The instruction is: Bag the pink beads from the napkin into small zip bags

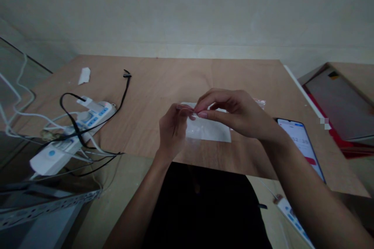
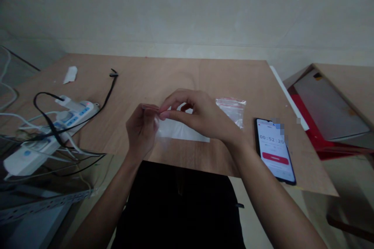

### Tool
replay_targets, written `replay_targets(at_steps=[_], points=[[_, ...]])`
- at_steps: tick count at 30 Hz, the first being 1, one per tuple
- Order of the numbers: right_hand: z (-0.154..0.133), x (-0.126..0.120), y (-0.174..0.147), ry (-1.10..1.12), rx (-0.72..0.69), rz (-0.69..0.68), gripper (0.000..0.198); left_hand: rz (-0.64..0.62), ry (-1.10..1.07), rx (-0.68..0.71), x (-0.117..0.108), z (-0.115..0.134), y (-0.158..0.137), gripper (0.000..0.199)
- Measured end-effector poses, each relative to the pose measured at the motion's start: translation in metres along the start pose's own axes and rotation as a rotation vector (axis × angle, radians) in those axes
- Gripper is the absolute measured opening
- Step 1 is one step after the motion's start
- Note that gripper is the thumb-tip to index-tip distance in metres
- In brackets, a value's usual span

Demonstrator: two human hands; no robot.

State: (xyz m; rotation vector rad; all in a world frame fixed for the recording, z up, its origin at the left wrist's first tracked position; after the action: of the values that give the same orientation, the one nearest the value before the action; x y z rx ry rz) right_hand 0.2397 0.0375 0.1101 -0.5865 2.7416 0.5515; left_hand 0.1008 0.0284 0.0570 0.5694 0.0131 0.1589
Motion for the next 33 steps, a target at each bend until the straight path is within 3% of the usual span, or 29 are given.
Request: replay_targets(at_steps=[6, 12, 18, 24, 30, 33], points=[[0.004, 0.000, 0.001, 0.056, 0.142, -0.194, 0.020, -0.095, -0.040, -0.102, 0.003, -0.008, -0.005, 0.040], [0.001, -0.002, -0.003, 0.042, 0.164, -0.169, 0.016, -0.147, -0.118, -0.163, 0.008, -0.008, -0.008, 0.041], [-0.016, -0.007, -0.005, -0.168, 0.041, -0.066, 0.013, -0.044, -0.018, -0.126, 0.009, -0.003, -0.009, 0.037], [-0.026, -0.001, -0.006, -0.350, -0.102, -0.112, 0.017, 0.099, -0.006, -0.126, 0.009, 0.005, -0.007, 0.035], [-0.024, 0.002, -0.017, -0.450, -0.126, -0.082, 0.024, 0.232, -0.048, -0.232, 0.005, 0.002, -0.013, 0.040], [-0.024, -0.002, -0.020, -0.464, -0.125, -0.037, 0.019, 0.201, -0.054, -0.245, 0.003, 0.003, -0.012, 0.040]])
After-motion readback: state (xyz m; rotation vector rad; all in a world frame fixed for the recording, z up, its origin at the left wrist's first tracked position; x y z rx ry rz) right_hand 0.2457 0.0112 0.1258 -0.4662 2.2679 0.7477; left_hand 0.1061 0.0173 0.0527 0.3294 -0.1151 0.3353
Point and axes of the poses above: each hand's wrist, its own y-axis towards the middle knuckle, its own x-axis out of the palm, z = x × y, the point moved 7 cm from there along y, towards the middle knuckle, and after that the axes turned 4 degrees about z, right-handed, at the moved point
